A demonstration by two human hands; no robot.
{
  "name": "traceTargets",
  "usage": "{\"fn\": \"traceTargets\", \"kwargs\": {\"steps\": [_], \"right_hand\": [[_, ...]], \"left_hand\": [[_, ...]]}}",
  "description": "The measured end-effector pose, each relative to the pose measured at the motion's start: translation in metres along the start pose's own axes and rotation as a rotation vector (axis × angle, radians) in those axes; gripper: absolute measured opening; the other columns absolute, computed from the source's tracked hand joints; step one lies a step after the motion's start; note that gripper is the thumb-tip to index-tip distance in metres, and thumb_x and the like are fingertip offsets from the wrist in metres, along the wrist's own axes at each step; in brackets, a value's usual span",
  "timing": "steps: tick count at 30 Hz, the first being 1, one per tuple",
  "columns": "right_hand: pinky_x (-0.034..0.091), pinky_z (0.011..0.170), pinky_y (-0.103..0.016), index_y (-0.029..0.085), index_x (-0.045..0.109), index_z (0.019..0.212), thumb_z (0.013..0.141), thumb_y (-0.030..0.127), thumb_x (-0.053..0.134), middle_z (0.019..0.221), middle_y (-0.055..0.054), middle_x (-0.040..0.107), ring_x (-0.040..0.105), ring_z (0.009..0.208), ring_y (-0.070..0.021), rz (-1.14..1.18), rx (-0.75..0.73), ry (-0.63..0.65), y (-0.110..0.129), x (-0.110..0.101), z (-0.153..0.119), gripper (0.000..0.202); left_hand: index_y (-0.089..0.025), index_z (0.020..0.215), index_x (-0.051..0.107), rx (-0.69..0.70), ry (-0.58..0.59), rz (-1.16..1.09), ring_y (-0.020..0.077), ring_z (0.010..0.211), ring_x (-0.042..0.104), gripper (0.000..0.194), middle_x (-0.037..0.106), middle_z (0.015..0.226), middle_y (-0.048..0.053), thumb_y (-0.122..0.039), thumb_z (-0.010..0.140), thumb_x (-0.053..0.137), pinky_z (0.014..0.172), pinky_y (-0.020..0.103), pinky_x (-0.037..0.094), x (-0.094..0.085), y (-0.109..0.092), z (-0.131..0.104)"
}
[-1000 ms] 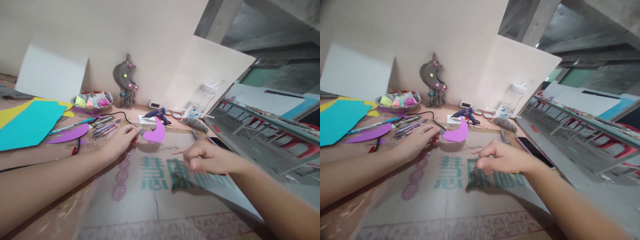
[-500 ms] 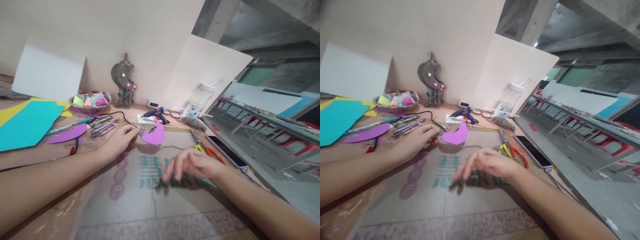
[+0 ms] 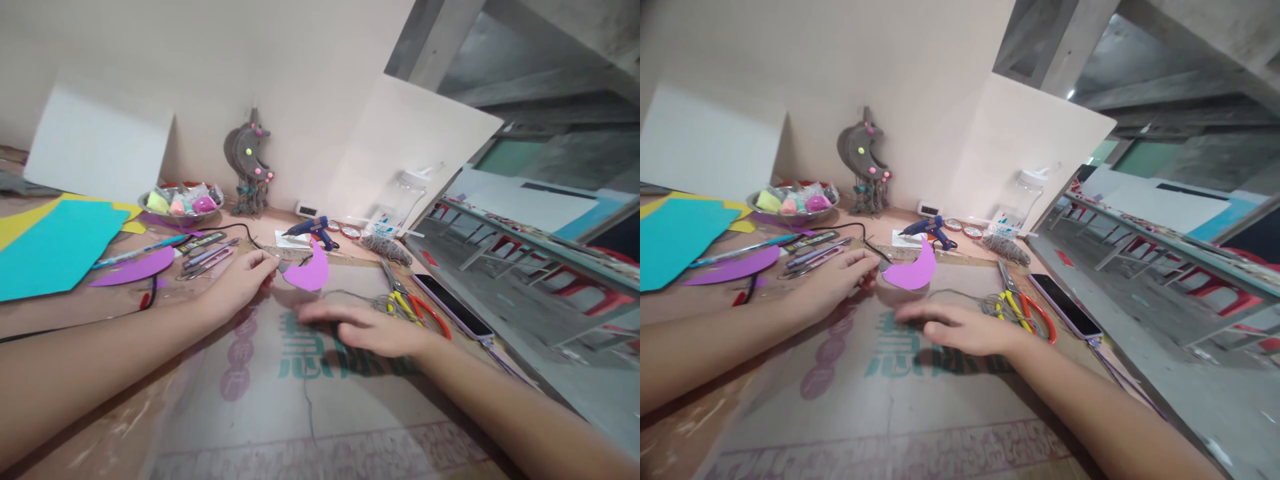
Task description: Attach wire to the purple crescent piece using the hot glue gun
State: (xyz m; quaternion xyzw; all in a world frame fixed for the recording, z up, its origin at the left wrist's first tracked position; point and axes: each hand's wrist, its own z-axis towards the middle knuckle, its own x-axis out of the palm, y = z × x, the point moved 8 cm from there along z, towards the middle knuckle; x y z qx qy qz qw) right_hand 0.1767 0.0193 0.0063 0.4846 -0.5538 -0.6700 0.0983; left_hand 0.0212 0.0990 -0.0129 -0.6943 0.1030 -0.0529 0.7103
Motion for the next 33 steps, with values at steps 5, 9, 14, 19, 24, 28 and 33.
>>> {"fn": "traceTargets", "kwargs": {"steps": [5,9,14,19,24,28,33], "right_hand": [[0.039,0.099,-0.039,0.016,0.065,0.097,0.088,0.054,0.045,0.116,-0.012,0.063,0.056,0.113,-0.0205,0.422,-0.01,-0.084,0.008,-0.003,-0.005,0.045],[0.051,0.073,-0.032,0.012,0.063,0.083,0.086,0.051,0.05,0.085,-0.01,0.069,0.066,0.078,-0.0168,0.403,0.081,-0.031,0.005,0.005,-0.005,0.041],[0.043,0.055,-0.023,0.017,0.051,0.073,0.083,0.048,0.056,0.063,0.003,0.054,0.053,0.054,-0.0089,0.092,0.206,-0.46,-0.006,-0.027,-0.007,0.034],[0.04,0.05,-0.022,0.022,0.039,0.09,0.081,0.046,0.059,0.067,0.004,0.057,0.054,0.053,-0.0098,0.061,0.313,-0.409,-0.022,-0.022,0.005,0.032],[0.04,0.049,-0.022,0.022,0.031,0.083,0.077,0.044,0.064,0.092,-0.002,0.063,0.056,0.05,-0.0067,0.385,0.188,-0.393,-0.014,-0.008,0.023,0.04],[0.034,0.044,-0.019,0.021,0.037,0.094,0.077,0.043,0.062,0.052,0.01,0.051,0.046,0.043,-0.0069,0.398,0.203,-0.378,-0.015,-0.002,0.026,0.037],[0.034,0.049,-0.021,0.019,0.05,0.099,0.081,0.039,0.057,0.059,0.007,0.047,0.044,0.05,-0.0076,0.09,0.223,-0.455,-0.011,-0.01,0.016,0.028]], "left_hand": [[-0.018,0.067,0.049,0.009,0.003,-0.004,0.008,0.048,0.044,0.02,0.049,0.058,-0.003,-0.033,0.08,0.049,0.041,0.017,0.03,0.001,-0.004,-0.002],[-0.018,0.067,0.05,0.027,0.026,0.028,0.0076,0.046,0.042,0.019,0.048,0.058,-0.003,-0.033,0.08,0.048,0.04,0.017,0.029,0.002,-0.007,-0.006],[-0.019,0.064,0.048,0.057,0.024,0.081,0.007,0.041,0.038,0.023,0.045,0.055,-0.005,-0.036,0.079,0.049,0.038,0.018,0.027,0.001,-0.008,-0.007],[-0.018,0.063,0.047,0.128,0.016,0.149,0.0073,0.044,0.039,0.026,0.045,0.055,-0.005,-0.036,0.081,0.048,0.041,0.019,0.03,0.001,-0.013,-0.005],[-0.019,0.062,0.044,0.115,0.006,0.163,0.0079,0.042,0.039,0.027,0.043,0.054,-0.005,-0.038,0.082,0.046,0.039,0.019,0.029,0.001,-0.013,-0.005],[-0.019,0.065,0.047,0.114,0.011,0.206,0.0088,0.045,0.041,0.025,0.045,0.055,-0.004,-0.036,0.083,0.046,0.041,0.019,0.03,0.002,-0.019,-0.008],[-0.02,0.064,0.046,0.117,0.012,0.263,0.0101,0.044,0.04,0.025,0.044,0.052,-0.004,-0.038,0.082,0.047,0.041,0.021,0.028,0.002,-0.019,-0.01]]}}
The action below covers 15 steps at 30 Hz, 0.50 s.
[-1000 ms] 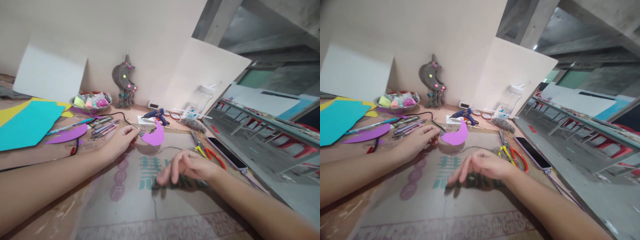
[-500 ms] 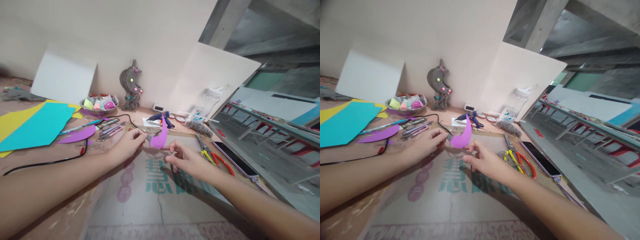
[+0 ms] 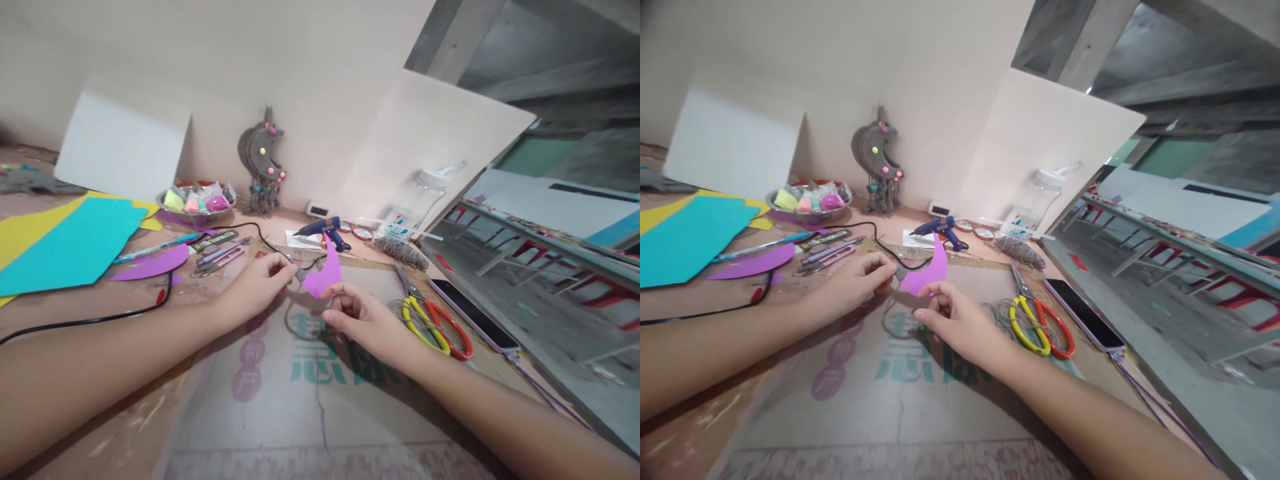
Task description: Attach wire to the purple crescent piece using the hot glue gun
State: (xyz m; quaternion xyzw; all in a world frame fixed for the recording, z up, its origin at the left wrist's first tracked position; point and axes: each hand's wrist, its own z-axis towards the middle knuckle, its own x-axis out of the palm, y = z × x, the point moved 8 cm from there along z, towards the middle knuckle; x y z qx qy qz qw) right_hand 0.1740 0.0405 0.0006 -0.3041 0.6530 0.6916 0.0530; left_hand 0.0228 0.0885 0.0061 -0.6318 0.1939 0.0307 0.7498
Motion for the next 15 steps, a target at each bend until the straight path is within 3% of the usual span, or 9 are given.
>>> {"fn": "traceTargets", "kwargs": {"steps": [4,8,11,15], "right_hand": [[0.043,0.064,-0.026,0.02,0.058,0.084,0.086,0.037,0.052,0.087,-0.003,0.063,0.057,0.075,-0.0141,-0.327,-0.094,0.009,0.017,0.004,-0.011,0.018],[0.044,0.079,-0.031,0.022,0.058,0.102,0.086,0.038,0.054,0.102,-0.005,0.063,0.059,0.091,-0.0185,-0.609,-0.247,0.002,0.038,0.013,-0.02,0.023],[0.044,0.073,-0.03,0.024,0.058,0.109,0.083,0.043,0.058,0.105,-0.006,0.06,0.059,0.085,-0.0185,-0.77,-0.266,0.017,0.034,0.019,-0.018,0.033],[0.044,0.072,-0.026,0.02,0.061,0.088,0.09,0.027,0.047,0.097,-0.004,0.059,0.058,0.081,-0.0146,-0.726,-0.285,0.058,0.024,0.023,-0.011,0.016]], "left_hand": [[-0.02,0.065,0.047,0.03,0.003,-0.042,0.011,0.047,0.042,0.024,0.046,0.054,-0.003,-0.038,0.081,0.048,0.043,0.021,0.03,0.0,0.002,0.001],[-0.019,0.064,0.046,0.058,0.008,-0.074,0.0104,0.048,0.042,0.025,0.046,0.055,-0.003,-0.037,0.081,0.048,0.045,0.021,0.031,0.0,0.0,0.001],[-0.019,0.064,0.046,0.049,0.014,-0.051,0.01,0.046,0.04,0.023,0.045,0.054,-0.004,-0.036,0.081,0.047,0.045,0.021,0.03,0.001,0.001,0.001],[-0.019,0.064,0.047,0.083,0.011,-0.015,0.0102,0.05,0.042,0.023,0.046,0.056,-0.004,-0.033,0.082,0.046,0.048,0.021,0.031,0.0,-0.002,0.001]]}}
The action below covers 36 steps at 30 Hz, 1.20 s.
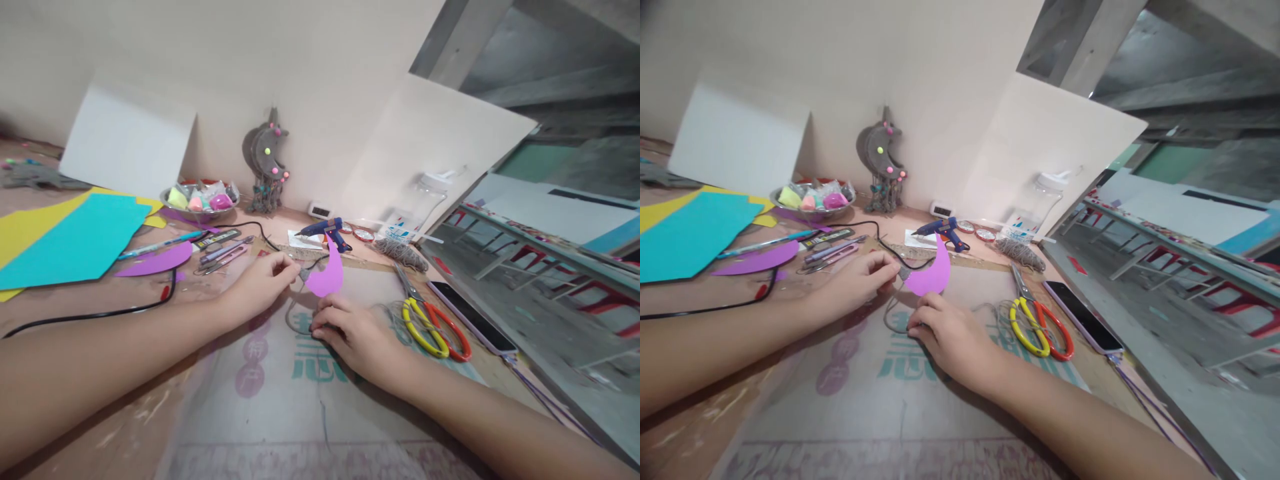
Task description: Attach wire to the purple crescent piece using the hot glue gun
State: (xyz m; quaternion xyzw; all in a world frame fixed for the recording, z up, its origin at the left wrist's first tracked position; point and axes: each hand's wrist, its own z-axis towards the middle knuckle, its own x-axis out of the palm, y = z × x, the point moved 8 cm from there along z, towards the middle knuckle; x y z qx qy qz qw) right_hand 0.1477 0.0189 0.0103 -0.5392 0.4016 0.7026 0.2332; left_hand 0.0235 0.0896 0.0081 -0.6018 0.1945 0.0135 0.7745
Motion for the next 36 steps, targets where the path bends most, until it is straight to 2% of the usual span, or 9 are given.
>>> {"fn": "traceTargets", "kwargs": {"steps": [3,8,13,17,19,23,28,34,36], "right_hand": [[0.043,0.069,-0.026,0.02,0.053,0.086,0.092,0.019,0.038,0.087,-0.003,0.06,0.056,0.076,-0.0136,0.125,0.054,-0.028,-0.004,-0.001,-0.002,0.016],[0.039,0.056,-0.022,0.021,0.044,0.088,0.095,0.027,0.029,0.07,0.001,0.057,0.05,0.057,-0.0102,0.289,0.13,-0.031,-0.001,-0.009,-0.01,0.018],[0.039,0.058,-0.025,0.02,0.055,0.103,0.089,0.037,0.047,0.074,-0.002,0.062,0.055,0.063,-0.0138,0.014,0.043,-0.118,0.004,-0.035,-0.011,0.024],[0.038,0.063,-0.028,0.019,0.066,0.082,0.088,0.027,0.048,0.077,-0.006,0.067,0.059,0.07,-0.0175,-0.277,0.014,-0.033,0.002,-0.047,-0.009,0.02],[0.036,0.058,-0.027,0.021,0.066,0.078,0.089,0.027,0.047,0.072,-0.004,0.067,0.059,0.064,-0.0159,-0.287,0.064,0.015,-0.002,-0.054,-0.009,0.023],[0.029,0.049,-0.026,0.023,0.066,0.073,0.087,0.039,0.051,0.062,0.0,0.064,0.052,0.051,-0.0129,-0.24,0.108,0.053,-0.004,-0.067,-0.016,0.026],[0.033,0.054,-0.026,0.021,0.061,0.063,0.088,0.034,0.051,0.059,0.0,0.062,0.055,0.056,-0.0136,-0.204,0.056,0.132,0.003,-0.06,-0.026,0.03],[0.045,0.066,-0.021,0.021,0.066,0.097,0.092,0.026,0.045,0.085,-0.001,0.071,0.063,0.073,-0.0112,0.11,-0.04,-0.093,0.023,-0.051,-0.015,0.022],[0.047,0.071,-0.021,0.021,0.066,0.099,0.091,0.024,0.046,0.09,-0.001,0.072,0.065,0.079,-0.0117,0.191,-0.056,-0.172,0.023,-0.053,-0.011,0.021]], "left_hand": [[-0.019,0.064,0.048,0.014,-0.002,-0.006,0.0105,0.053,0.044,0.022,0.048,0.058,-0.004,-0.032,0.081,0.047,0.049,0.021,0.032,0.0,-0.002,0.0],[-0.019,0.061,0.047,-0.002,0.012,-0.023,0.01,0.051,0.042,0.023,0.047,0.056,-0.005,-0.03,0.08,0.048,0.048,0.021,0.031,0.001,-0.002,0.0],[-0.018,0.062,0.047,-0.01,0.016,0.017,0.0104,0.053,0.044,0.022,0.047,0.057,-0.004,-0.029,0.081,0.049,0.049,0.021,0.032,0.002,-0.004,0.0],[-0.019,0.06,0.043,-0.043,0.032,0.023,0.0097,0.052,0.041,0.022,0.044,0.057,-0.005,-0.026,0.08,0.048,0.048,0.021,0.03,0.002,-0.004,-0.002],[-0.019,0.06,0.043,-0.03,0.036,0.036,0.01,0.053,0.042,0.022,0.045,0.058,-0.005,-0.026,0.08,0.048,0.049,0.021,0.031,0.002,-0.005,-0.002],[-0.019,0.061,0.044,0.004,0.054,0.06,0.0111,0.055,0.045,0.022,0.048,0.059,-0.004,-0.029,0.08,0.048,0.051,0.021,0.032,0.004,-0.005,-0.003],[-0.019,0.067,0.046,0.003,0.079,0.087,0.0115,0.054,0.046,0.019,0.05,0.06,-0.004,-0.032,0.082,0.045,0.05,0.022,0.034,0.007,0.001,-0.001],[-0.017,0.068,0.05,0.112,0.156,0.189,0.0132,0.065,0.052,0.017,0.056,0.066,-0.002,-0.027,0.081,0.045,0.061,0.023,0.038,0.014,-0.008,-0.001],[-0.017,0.069,0.052,0.129,0.193,0.218,0.0131,0.066,0.052,0.017,0.056,0.067,-0.002,-0.027,0.081,0.045,0.061,0.023,0.038,0.017,-0.011,-0.003]]}}
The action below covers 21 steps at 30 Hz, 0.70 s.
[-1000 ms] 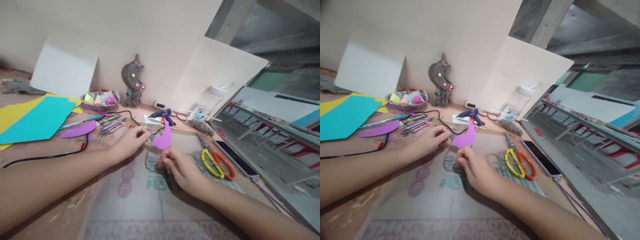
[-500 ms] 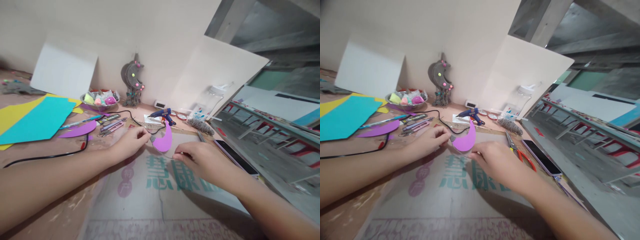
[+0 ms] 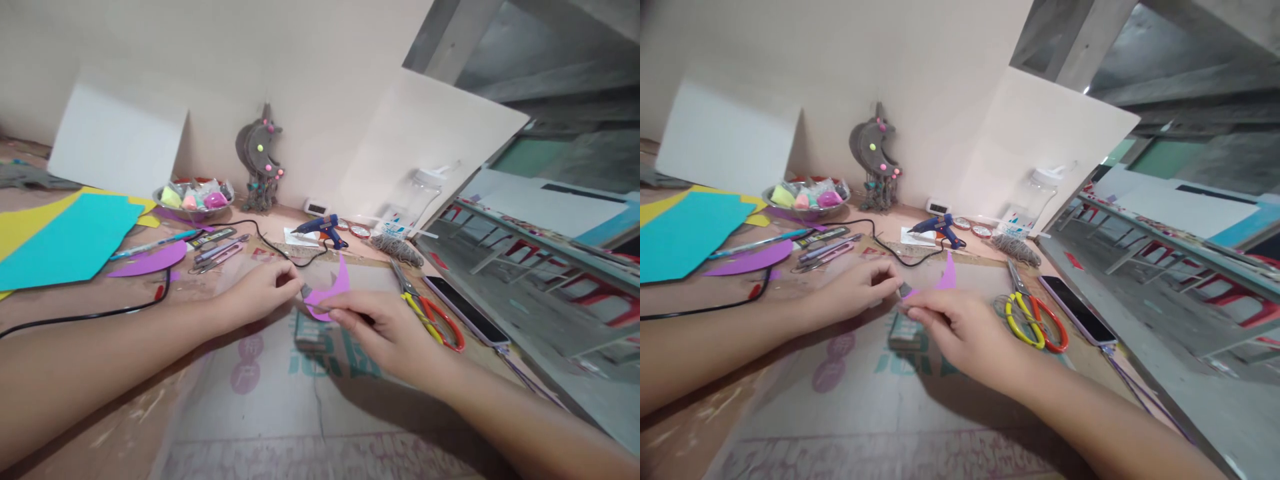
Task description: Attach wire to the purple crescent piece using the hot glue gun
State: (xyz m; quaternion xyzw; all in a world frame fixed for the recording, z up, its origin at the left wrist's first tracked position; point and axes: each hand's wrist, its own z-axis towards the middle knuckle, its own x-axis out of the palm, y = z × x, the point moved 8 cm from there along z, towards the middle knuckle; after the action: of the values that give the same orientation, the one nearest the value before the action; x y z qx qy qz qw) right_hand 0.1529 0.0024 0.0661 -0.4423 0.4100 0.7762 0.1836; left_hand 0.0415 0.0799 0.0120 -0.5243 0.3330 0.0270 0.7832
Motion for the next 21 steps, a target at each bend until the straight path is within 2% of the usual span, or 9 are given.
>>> {"fn": "traceTargets", "kwargs": {"steps": [4,7,10,14,17,21], "right_hand": [[0.049,0.075,-0.026,0.021,0.067,0.092,0.09,0.027,0.048,0.089,-0.002,0.071,0.065,0.083,-0.0151,0.027,0.049,-0.192,-0.015,-0.023,0.005,0.02],[0.048,0.074,-0.027,0.02,0.067,0.085,0.088,0.031,0.05,0.085,-0.002,0.07,0.064,0.08,-0.0162,-0.066,0.096,-0.241,-0.033,-0.043,0.01,0.02],[0.046,0.068,-0.026,0.019,0.066,0.081,0.087,0.037,0.051,0.079,-0.002,0.069,0.061,0.073,-0.0152,-0.126,0.151,-0.12,-0.057,-0.05,0.016,0.025],[0.045,0.068,-0.027,0.019,0.067,0.083,0.087,0.04,0.049,0.083,-0.002,0.069,0.061,0.074,-0.0161,-0.15,0.199,0.114,-0.083,-0.045,0.018,0.028],[0.046,0.071,-0.028,0.019,0.067,0.083,0.086,0.038,0.048,0.086,-0.003,0.069,0.062,0.077,-0.0175,-0.21,0.23,0.19,-0.097,-0.042,0.017,0.026],[0.047,0.076,-0.03,0.019,0.067,0.087,0.086,0.033,0.045,0.091,-0.005,0.069,0.062,0.083,-0.0188,-0.261,0.202,0.226,-0.107,-0.038,0.017,0.027]], "left_hand": [[-0.016,0.072,0.054,0.026,0.083,0.035,0.0124,0.063,0.051,0.016,0.055,0.066,-0.002,-0.028,0.08,0.047,0.059,0.023,0.037,0.008,-0.003,-0.002],[-0.016,0.071,0.055,0.019,0.113,0.008,0.0116,0.06,0.05,0.017,0.056,0.065,-0.002,-0.028,0.081,0.046,0.055,0.021,0.037,0.01,-0.003,-0.003],[-0.017,0.071,0.054,-0.03,0.119,-0.025,0.011,0.056,0.051,0.017,0.057,0.062,-0.003,-0.028,0.081,0.046,0.051,0.021,0.036,0.01,0.0,-0.003],[-0.017,0.071,0.052,-0.077,0.133,-0.055,0.0111,0.054,0.052,0.02,0.058,0.062,-0.002,-0.033,0.082,0.046,0.047,0.02,0.037,0.011,0.007,-0.003],[-0.018,0.073,0.051,-0.133,0.147,-0.077,0.0108,0.052,0.05,0.023,0.057,0.062,-0.002,-0.038,0.083,0.044,0.043,0.019,0.034,0.012,0.013,-0.002],[-0.018,0.071,0.051,-0.125,0.153,-0.096,0.01,0.053,0.05,0.023,0.056,0.062,-0.002,-0.037,0.082,0.046,0.043,0.018,0.035,0.012,0.012,-0.002]]}}
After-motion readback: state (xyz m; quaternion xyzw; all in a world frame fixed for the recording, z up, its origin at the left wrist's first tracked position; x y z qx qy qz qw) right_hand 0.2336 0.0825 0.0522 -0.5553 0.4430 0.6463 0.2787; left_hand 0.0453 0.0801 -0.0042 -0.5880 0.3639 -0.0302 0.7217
